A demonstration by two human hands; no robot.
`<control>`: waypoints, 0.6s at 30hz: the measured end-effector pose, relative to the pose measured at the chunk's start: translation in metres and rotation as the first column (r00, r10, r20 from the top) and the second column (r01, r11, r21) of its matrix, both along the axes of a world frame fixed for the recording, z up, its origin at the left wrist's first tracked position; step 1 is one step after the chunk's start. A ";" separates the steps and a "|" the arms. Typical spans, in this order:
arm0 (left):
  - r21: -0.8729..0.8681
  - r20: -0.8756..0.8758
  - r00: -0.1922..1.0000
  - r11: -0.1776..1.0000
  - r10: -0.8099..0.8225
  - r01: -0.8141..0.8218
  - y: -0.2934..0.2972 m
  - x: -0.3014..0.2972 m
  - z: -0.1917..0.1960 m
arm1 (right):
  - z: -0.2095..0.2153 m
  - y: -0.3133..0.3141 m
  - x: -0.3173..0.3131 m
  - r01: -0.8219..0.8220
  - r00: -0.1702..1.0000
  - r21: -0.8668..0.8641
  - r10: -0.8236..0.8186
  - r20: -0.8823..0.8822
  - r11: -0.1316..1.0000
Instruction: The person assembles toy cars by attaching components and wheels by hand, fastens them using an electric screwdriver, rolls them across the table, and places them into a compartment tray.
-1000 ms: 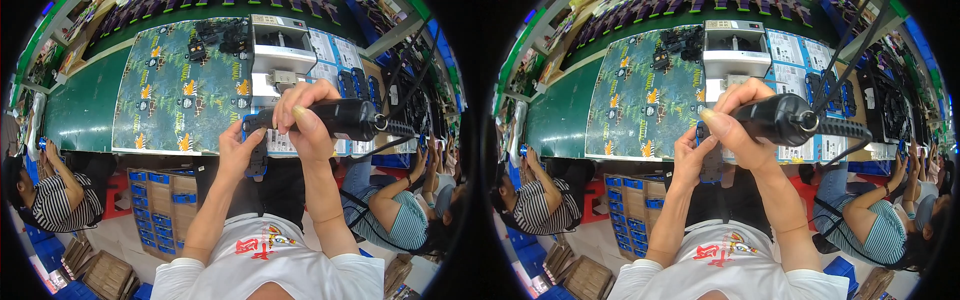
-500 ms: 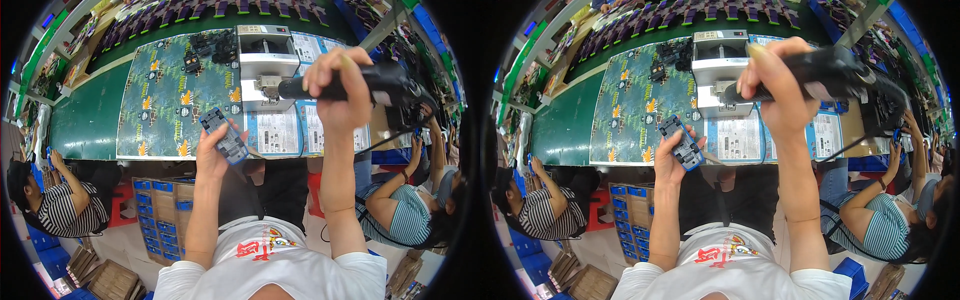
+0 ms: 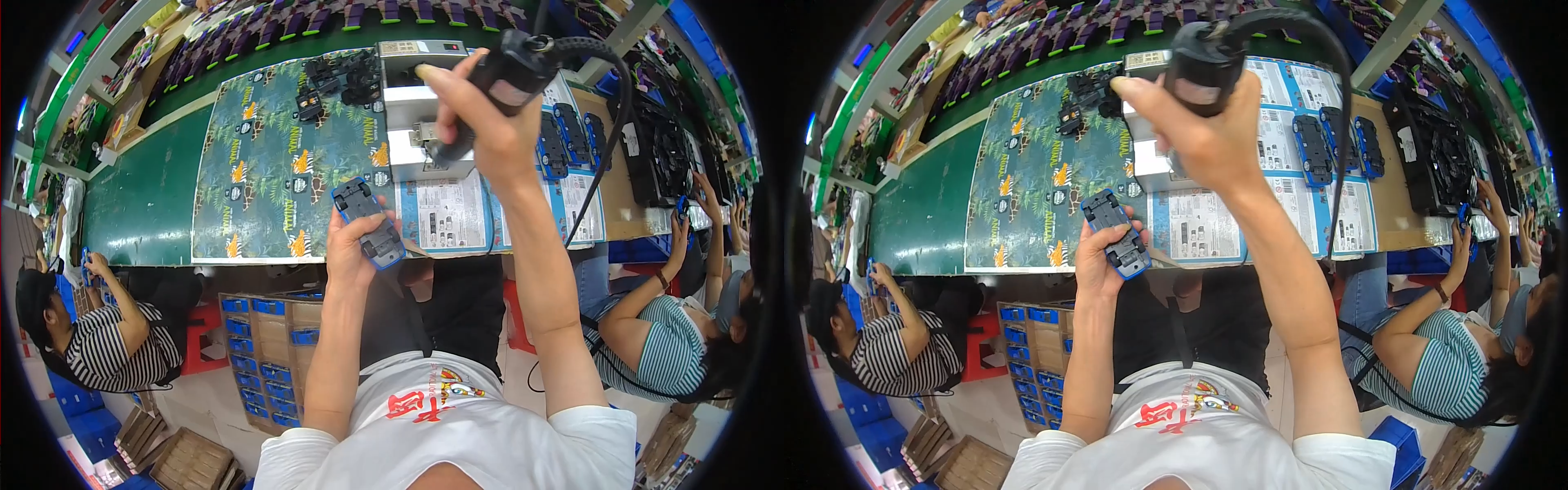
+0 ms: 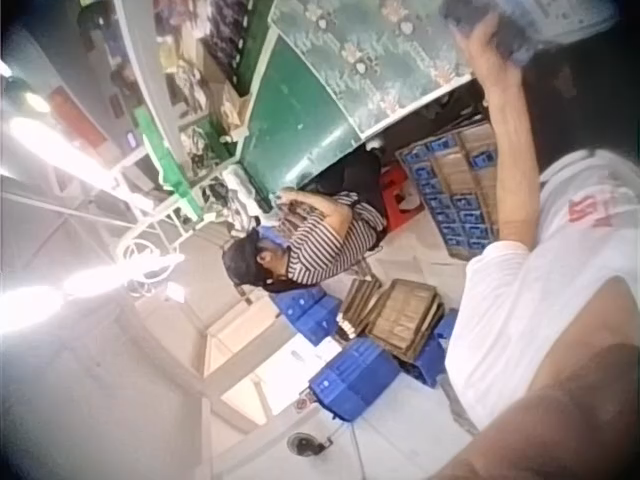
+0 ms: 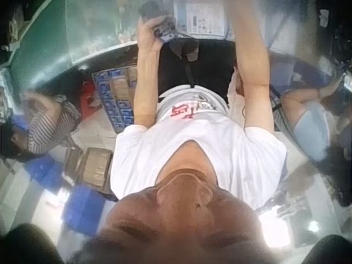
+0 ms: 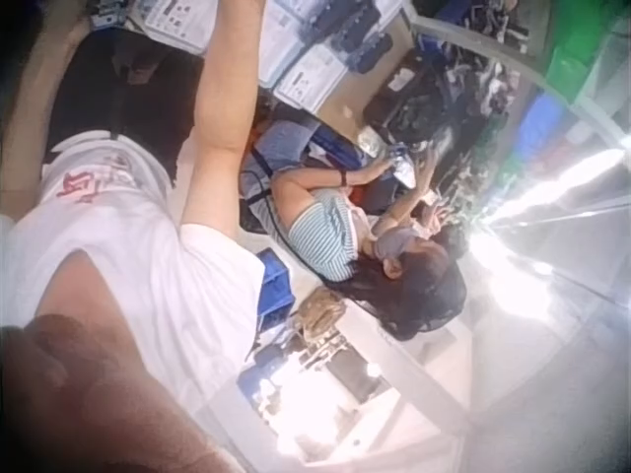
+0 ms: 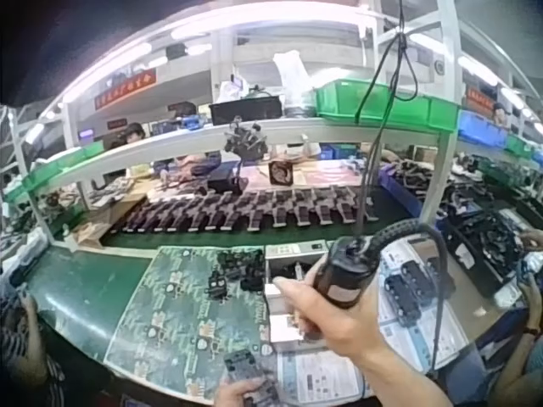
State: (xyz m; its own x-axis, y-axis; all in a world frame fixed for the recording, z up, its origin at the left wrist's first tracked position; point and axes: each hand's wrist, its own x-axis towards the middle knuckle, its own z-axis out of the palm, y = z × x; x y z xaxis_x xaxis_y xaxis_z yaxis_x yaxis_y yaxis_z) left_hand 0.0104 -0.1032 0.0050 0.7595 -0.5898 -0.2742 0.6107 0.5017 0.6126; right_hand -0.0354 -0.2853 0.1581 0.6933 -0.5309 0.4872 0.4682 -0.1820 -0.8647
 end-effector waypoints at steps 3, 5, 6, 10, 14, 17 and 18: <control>-0.021 0.024 0.999 0.999 -0.024 0.025 -0.005 0.002 -0.004 | -0.007 0.007 -0.028 -0.119 0.993 0.269 0.111 0.045 0.956; 0.004 0.077 0.996 0.999 -0.036 0.035 -0.007 0.001 -0.002 | -0.020 0.011 -0.049 -0.337 0.938 0.196 0.311 0.154 0.921; 0.008 0.073 0.997 1.000 -0.030 0.030 -0.005 0.002 -0.003 | -0.024 0.021 -0.056 -0.374 0.924 0.270 0.332 0.190 0.887; 0.001 0.076 0.997 1.000 -0.030 0.030 -0.002 0.003 -0.004 | -0.038 0.037 -0.061 -0.429 0.897 0.260 0.376 0.232 0.865; 0.006 0.079 0.997 1.000 -0.027 0.026 -0.002 0.000 -0.002 | -0.042 0.044 -0.059 -0.446 0.890 0.288 0.383 0.250 0.848; 0.020 0.043 0.999 1.000 -0.023 0.022 -0.004 -0.001 0.001 | -0.042 0.050 -0.057 -0.420 0.904 0.303 0.363 0.227 0.856; 0.022 0.042 0.999 1.000 -0.022 0.021 -0.004 -0.001 0.001 | -0.042 0.053 -0.057 -0.386 0.920 0.351 0.330 0.211 0.853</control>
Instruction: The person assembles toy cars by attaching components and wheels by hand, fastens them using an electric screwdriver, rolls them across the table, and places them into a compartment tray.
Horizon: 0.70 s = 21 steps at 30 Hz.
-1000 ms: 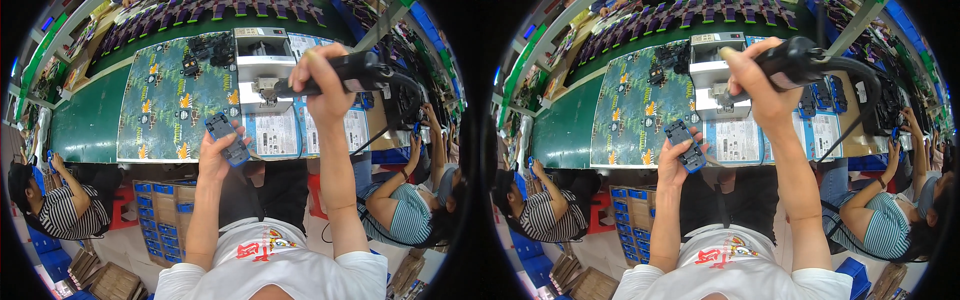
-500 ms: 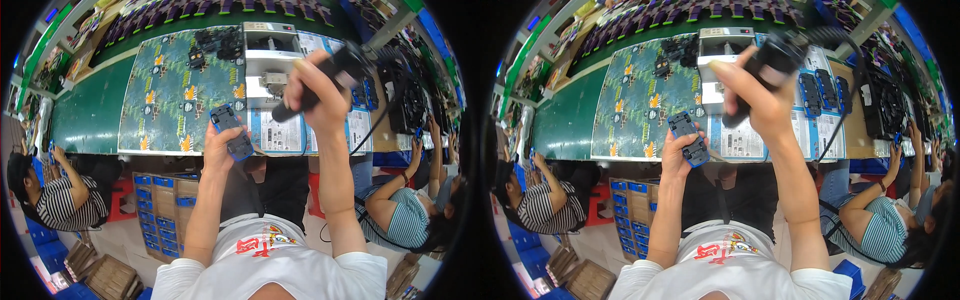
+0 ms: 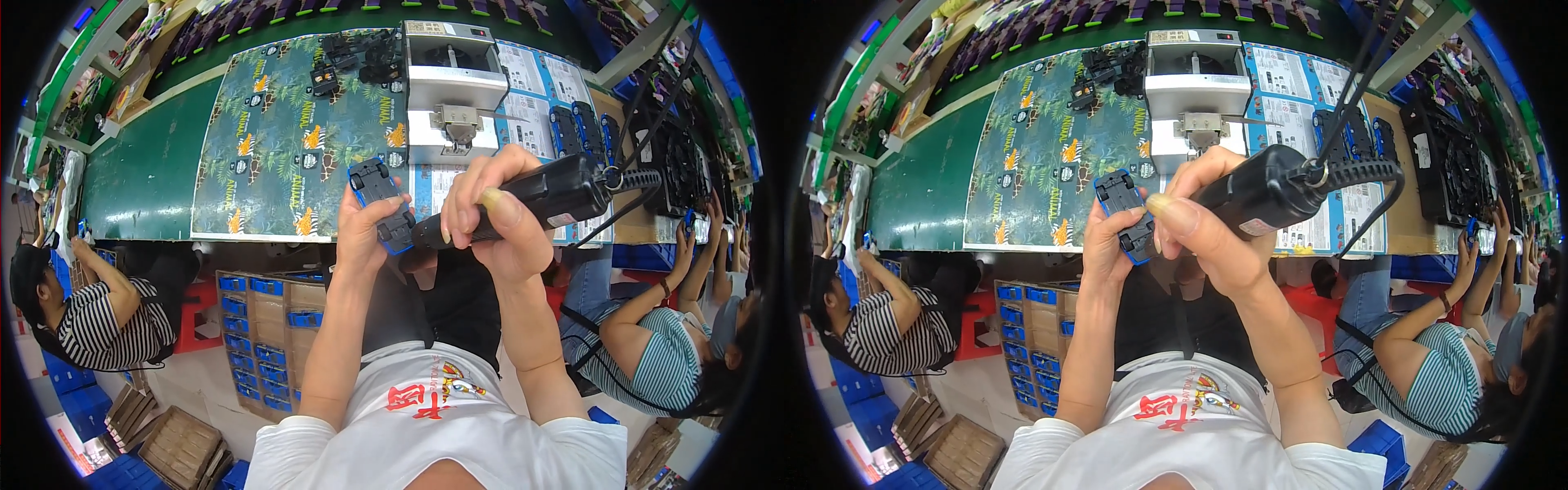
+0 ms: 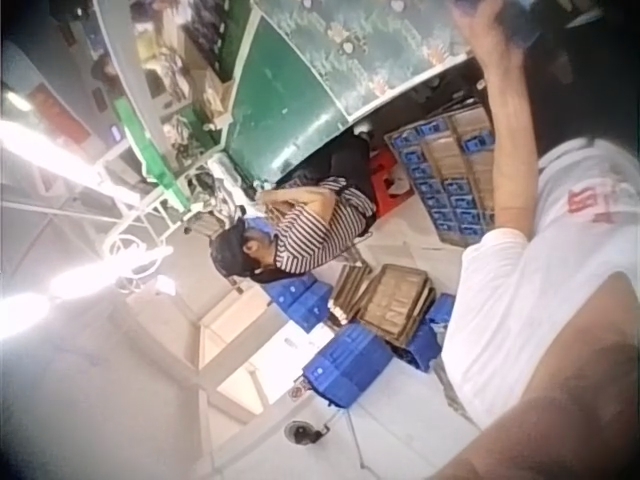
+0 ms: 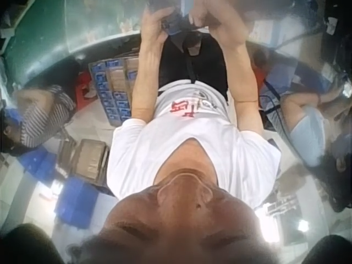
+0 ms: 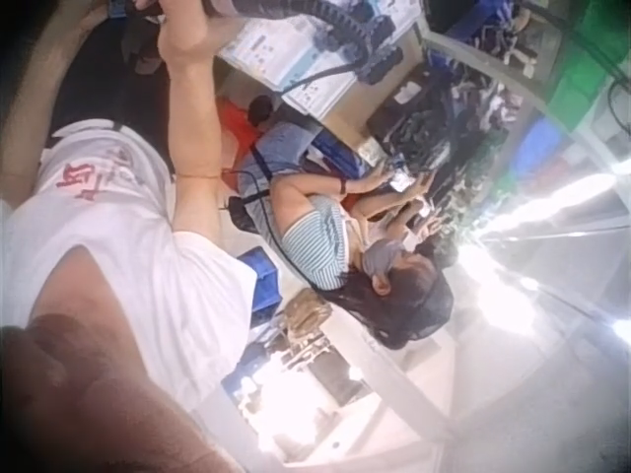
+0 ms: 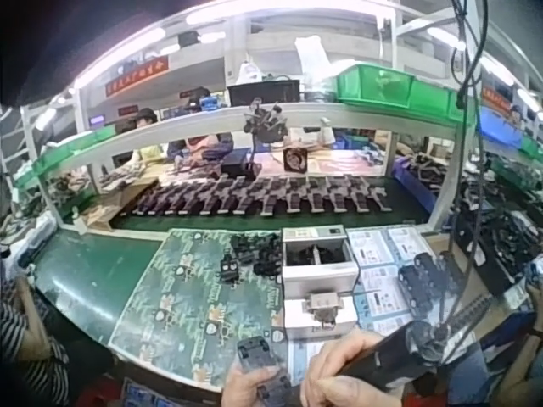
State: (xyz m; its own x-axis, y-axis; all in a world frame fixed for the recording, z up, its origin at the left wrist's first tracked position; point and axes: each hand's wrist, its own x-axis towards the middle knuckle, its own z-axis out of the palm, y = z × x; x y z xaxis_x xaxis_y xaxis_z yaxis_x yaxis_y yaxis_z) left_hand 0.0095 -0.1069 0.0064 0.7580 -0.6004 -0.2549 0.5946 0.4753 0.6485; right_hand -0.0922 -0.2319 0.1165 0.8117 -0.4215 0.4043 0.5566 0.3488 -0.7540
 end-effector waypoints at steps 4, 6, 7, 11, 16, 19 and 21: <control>-0.001 -0.008 1.000 1.000 -0.023 0.023 0.005 0.001 -0.002 | 0.002 0.003 0.000 0.017 0.999 0.000 -0.017 -0.041 1.000; -0.017 -0.023 0.999 0.999 -0.041 0.041 0.005 0.002 -0.003 | 0.001 0.005 0.003 0.010 0.999 -0.022 -0.010 -0.032 1.000; -0.010 -0.025 0.999 0.999 -0.043 0.042 0.005 0.003 -0.002 | 0.003 0.005 0.003 0.010 0.999 -0.020 -0.011 -0.036 1.000; 0.044 0.004 0.999 0.998 -0.035 0.035 0.003 0.004 0.002 | 0.011 -0.005 -0.001 -0.055 0.998 -0.143 0.050 -0.040 0.988; 0.024 0.008 0.999 0.998 -0.053 0.053 0.003 0.006 -0.005 | 0.015 -0.005 -0.006 -0.036 0.999 -0.130 0.035 -0.013 0.991; 0.021 -0.007 0.999 0.998 -0.053 0.054 0.003 0.005 -0.002 | 0.012 -0.004 -0.005 -0.028 0.999 -0.175 0.022 -0.039 0.984; 0.022 -0.023 0.998 0.998 -0.050 0.051 0.002 0.005 0.001 | 0.009 -0.001 -0.004 -0.023 0.995 -0.174 0.006 -0.096 0.985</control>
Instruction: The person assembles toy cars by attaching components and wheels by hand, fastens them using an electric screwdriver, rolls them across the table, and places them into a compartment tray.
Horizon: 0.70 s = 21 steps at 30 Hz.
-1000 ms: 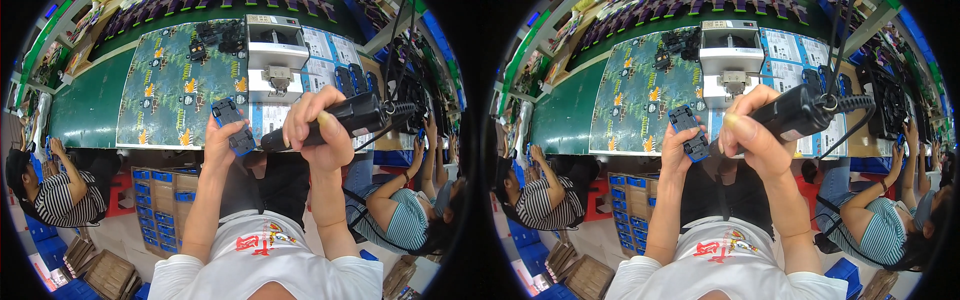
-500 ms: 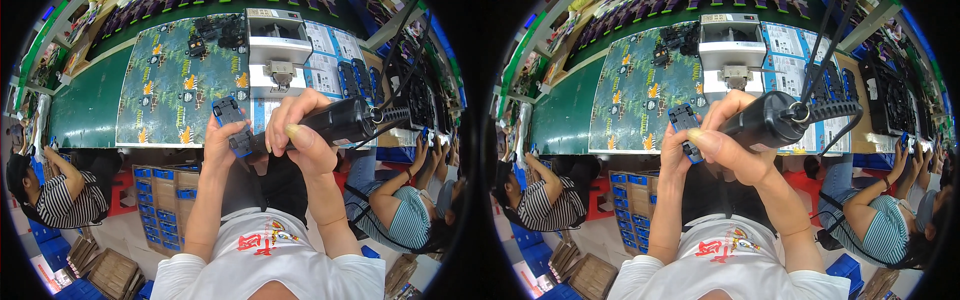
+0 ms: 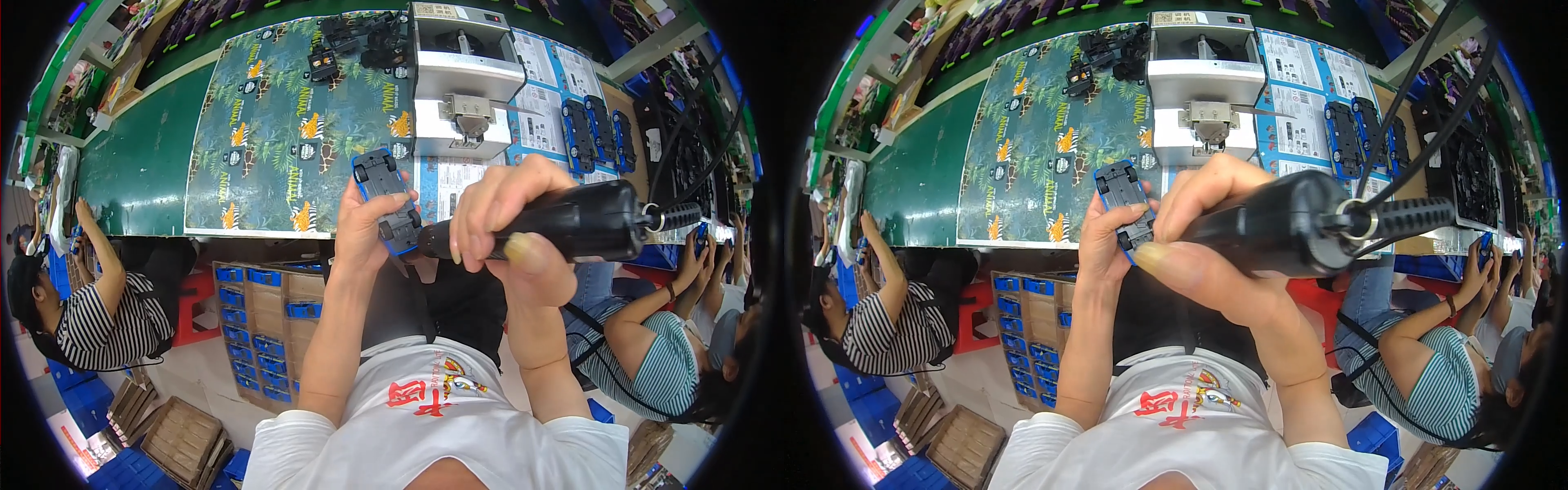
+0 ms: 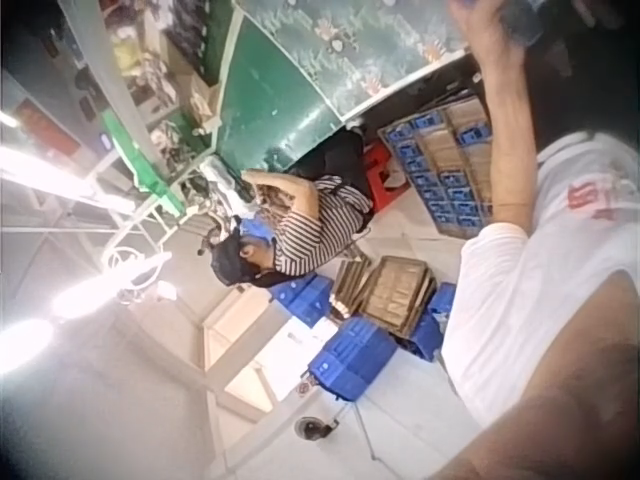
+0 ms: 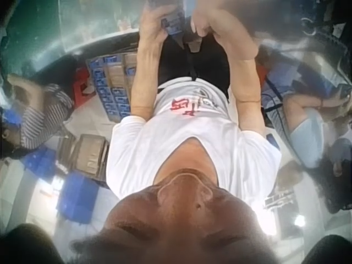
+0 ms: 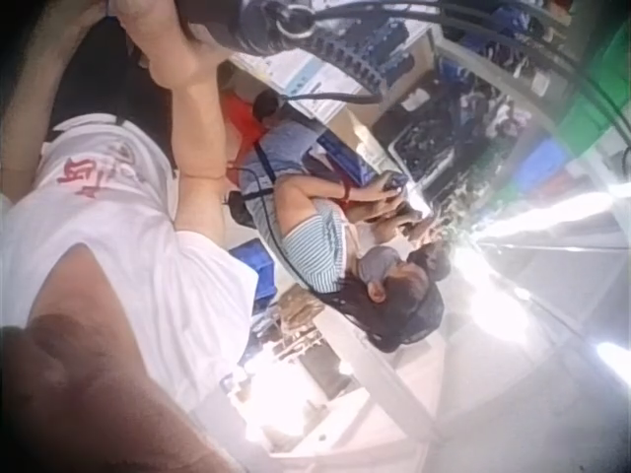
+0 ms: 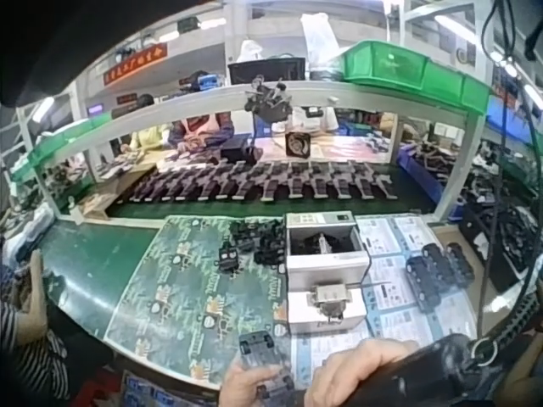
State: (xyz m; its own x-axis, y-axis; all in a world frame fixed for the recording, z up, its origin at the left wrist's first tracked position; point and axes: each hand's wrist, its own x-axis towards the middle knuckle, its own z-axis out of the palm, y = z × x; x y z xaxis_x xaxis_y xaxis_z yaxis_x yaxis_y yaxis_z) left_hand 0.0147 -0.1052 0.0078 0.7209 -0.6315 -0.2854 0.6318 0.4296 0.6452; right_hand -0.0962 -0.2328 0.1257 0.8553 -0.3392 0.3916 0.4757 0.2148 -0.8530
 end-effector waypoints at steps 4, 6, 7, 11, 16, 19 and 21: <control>0.023 0.012 1.000 1.000 -0.017 0.017 -0.003 0.002 -0.001 | -0.009 0.009 0.005 0.002 0.999 0.003 -0.002 -0.035 1.000; 0.033 -0.002 0.999 0.998 -0.046 0.046 -0.002 0.002 -0.003 | -0.010 0.009 0.005 -0.030 0.999 0.009 0.031 -0.037 1.000; 0.035 -0.001 0.999 0.998 -0.042 0.042 -0.001 0.001 -0.004 | -0.011 0.009 0.005 -0.063 0.997 0.012 0.064 -0.037 0.998; 0.000 -0.094 0.995 0.999 -0.038 0.039 0.001 0.002 0.000 | -0.014 0.012 0.008 -0.102 0.995 0.014 0.101 0.010 0.995; -0.018 -0.119 0.992 0.999 -0.047 0.045 0.002 0.003 -0.003 | -0.014 0.015 0.007 -0.074 0.997 0.016 0.074 -0.007 0.997; -0.050 -0.099 0.994 0.997 -0.055 0.050 0.001 0.003 -0.002 | -0.013 0.015 0.006 -0.057 0.998 0.005 0.057 -0.014 0.998; -0.056 -0.097 0.994 0.997 -0.057 0.052 0.003 0.004 -0.003 | -0.013 0.016 0.006 -0.057 0.998 -0.004 0.057 -0.010 0.998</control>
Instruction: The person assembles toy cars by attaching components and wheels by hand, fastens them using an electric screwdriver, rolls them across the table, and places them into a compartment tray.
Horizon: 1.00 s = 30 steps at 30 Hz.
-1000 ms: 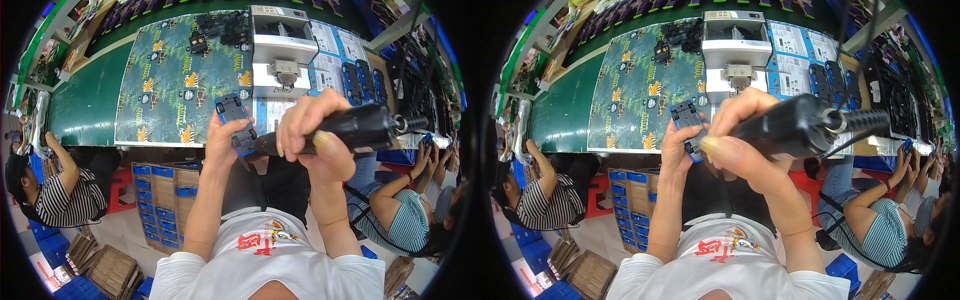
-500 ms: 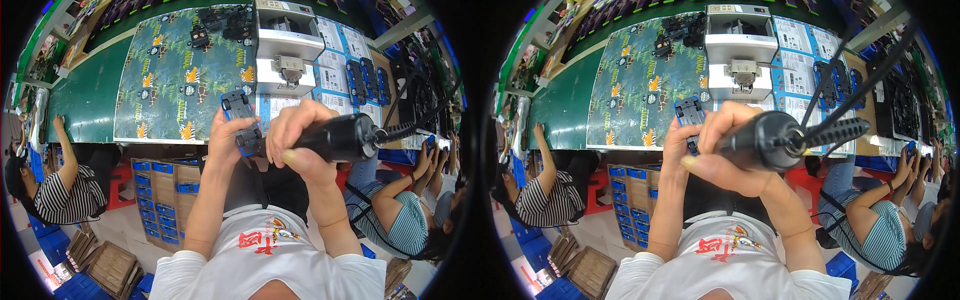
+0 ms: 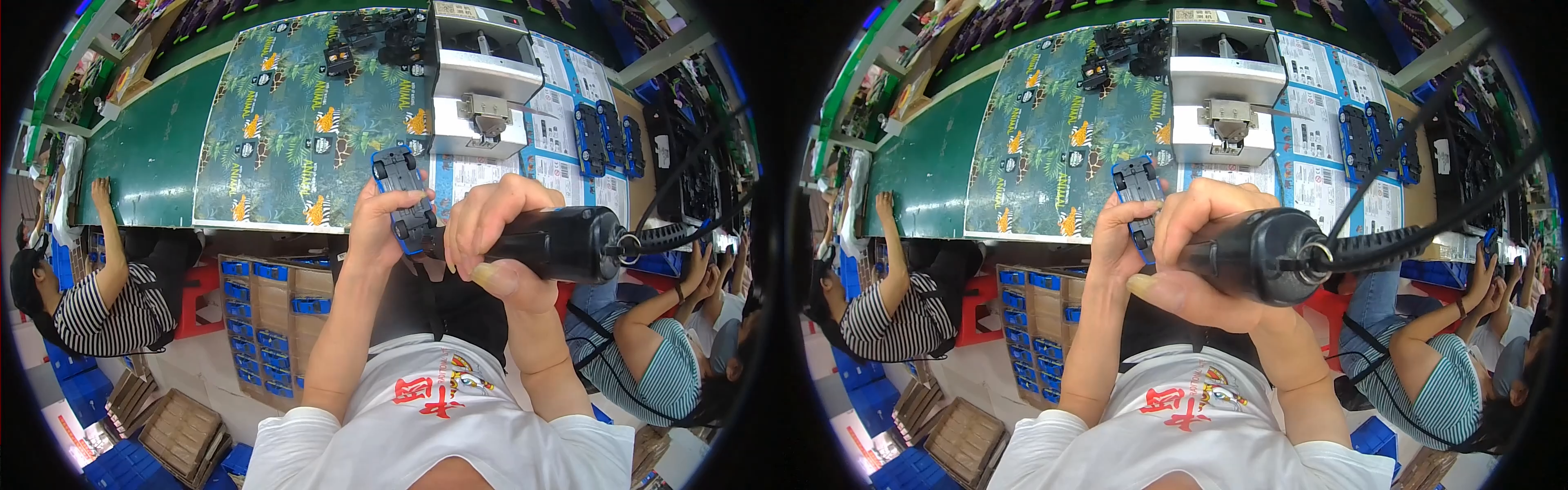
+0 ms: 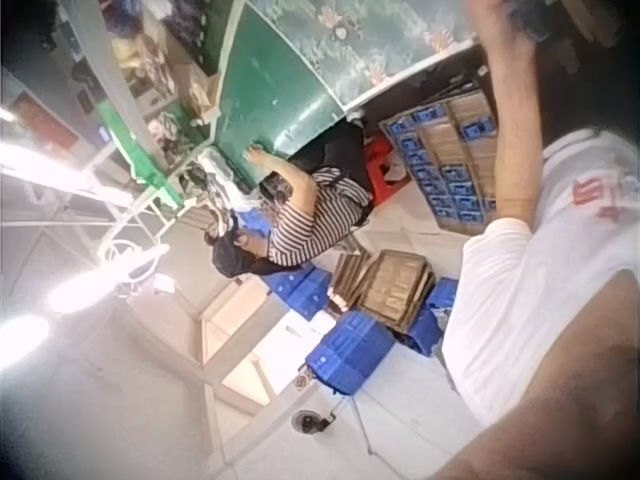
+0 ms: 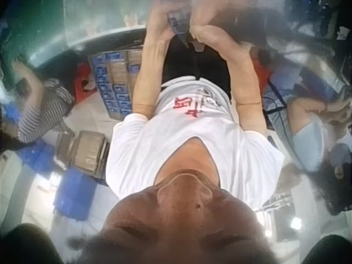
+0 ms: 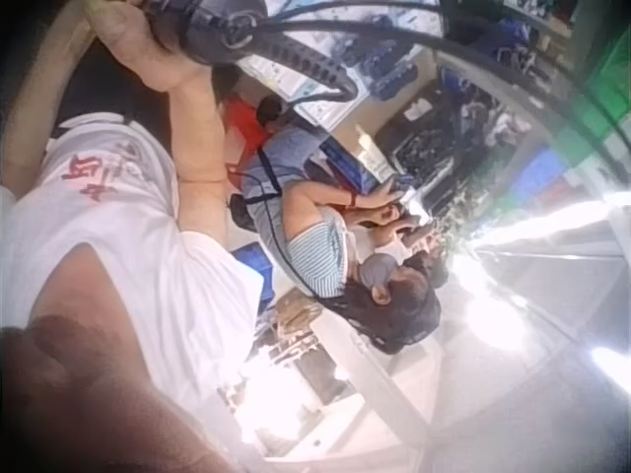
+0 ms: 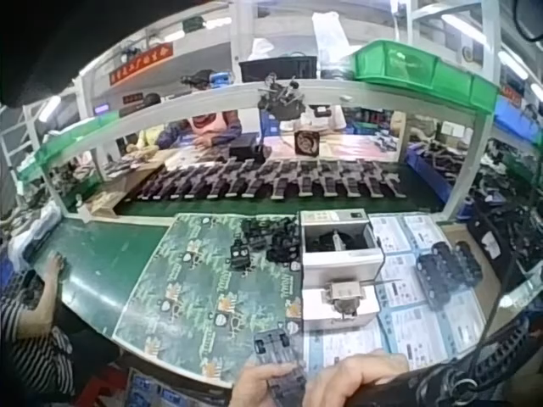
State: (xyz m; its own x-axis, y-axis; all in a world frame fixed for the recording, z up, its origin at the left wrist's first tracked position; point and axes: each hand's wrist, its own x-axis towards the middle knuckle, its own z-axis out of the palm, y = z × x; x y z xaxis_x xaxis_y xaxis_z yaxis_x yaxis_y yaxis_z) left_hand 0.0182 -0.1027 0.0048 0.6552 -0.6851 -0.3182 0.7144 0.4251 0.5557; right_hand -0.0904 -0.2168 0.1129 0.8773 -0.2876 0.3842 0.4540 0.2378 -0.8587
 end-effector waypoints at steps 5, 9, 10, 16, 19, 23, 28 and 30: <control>-0.032 -0.012 1.000 0.999 0.013 -0.013 0.003 -0.002 0.000 | -0.002 0.001 -0.001 -0.016 1.000 -0.026 0.017 0.025 1.000; -0.033 -0.004 1.000 0.999 0.031 -0.031 0.002 -0.006 0.002 | -0.002 0.002 -0.005 0.011 1.000 -0.042 -0.011 0.000 0.999; -0.041 -0.007 1.000 0.999 0.031 -0.031 0.002 -0.006 0.002 | -0.004 0.001 -0.006 -0.006 1.000 -0.045 0.007 0.019 0.999; -0.039 0.068 0.998 0.999 -0.003 0.006 0.008 -0.002 0.016 | 0.000 0.000 -0.016 -0.009 0.982 0.020 0.005 0.191 1.000; 0.254 0.590 0.804 0.963 -0.081 -0.089 0.017 0.019 0.028 | -0.002 -0.019 -0.037 0.066 0.974 0.145 -0.096 0.204 0.987; 0.259 0.791 -0.371 0.815 -0.487 -0.518 0.021 0.076 0.053 | -0.027 -0.060 -0.054 0.449 0.892 -0.095 -0.439 0.111 0.889; 0.343 0.725 -0.416 0.812 -0.549 -0.472 0.054 0.138 0.036 | -0.039 -0.081 -0.055 0.553 0.833 -0.102 -0.550 0.062 0.827; 0.519 0.855 0.249 0.766 -0.456 -0.379 0.065 0.139 0.045 | -0.036 -0.081 -0.052 0.536 0.844 -0.095 -0.533 0.056 0.839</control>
